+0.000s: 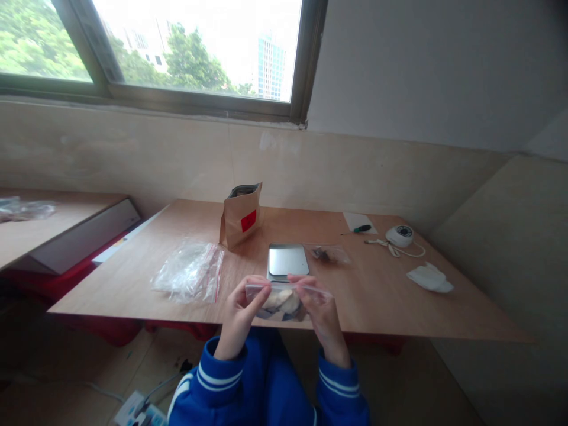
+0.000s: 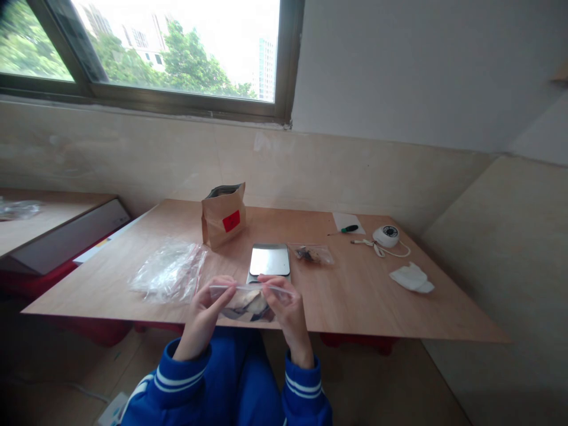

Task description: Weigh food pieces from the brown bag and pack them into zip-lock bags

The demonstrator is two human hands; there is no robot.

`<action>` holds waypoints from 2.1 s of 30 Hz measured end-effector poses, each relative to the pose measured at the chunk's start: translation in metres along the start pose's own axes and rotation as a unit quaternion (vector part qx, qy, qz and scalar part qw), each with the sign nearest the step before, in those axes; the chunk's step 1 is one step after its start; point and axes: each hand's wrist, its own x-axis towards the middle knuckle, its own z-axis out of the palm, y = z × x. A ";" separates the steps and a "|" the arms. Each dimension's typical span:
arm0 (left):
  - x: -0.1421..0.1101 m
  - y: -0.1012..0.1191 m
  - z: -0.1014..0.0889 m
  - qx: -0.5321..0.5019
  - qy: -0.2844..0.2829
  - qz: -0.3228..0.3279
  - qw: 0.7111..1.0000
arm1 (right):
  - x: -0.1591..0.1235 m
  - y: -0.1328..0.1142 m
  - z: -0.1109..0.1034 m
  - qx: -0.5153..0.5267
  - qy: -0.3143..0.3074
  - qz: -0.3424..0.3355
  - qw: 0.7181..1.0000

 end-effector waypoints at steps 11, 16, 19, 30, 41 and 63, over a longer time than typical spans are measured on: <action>-0.003 0.005 0.008 0.028 0.044 0.001 0.999 | 0.002 -0.002 0.003 -0.021 0.031 -0.052 0.998; -0.003 0.009 0.010 -0.003 -0.001 -0.043 0.999 | 0.001 -0.002 0.002 -0.028 0.041 -0.049 0.998; -0.002 0.011 0.012 0.006 -0.014 -0.049 0.999 | 0.000 -0.002 0.002 -0.024 0.023 -0.022 0.999; 0.000 0.004 0.012 0.046 0.012 -0.020 0.999 | 0.002 -0.005 0.012 -0.021 0.019 0.009 1.000; -0.002 -0.003 0.014 0.047 0.047 0.006 0.998 | 0.004 -0.002 0.019 -0.033 0.066 -0.019 0.997; 0.000 -0.007 0.018 0.062 0.039 0.014 0.997 | 0.006 -0.001 0.030 -0.060 0.082 -0.052 0.993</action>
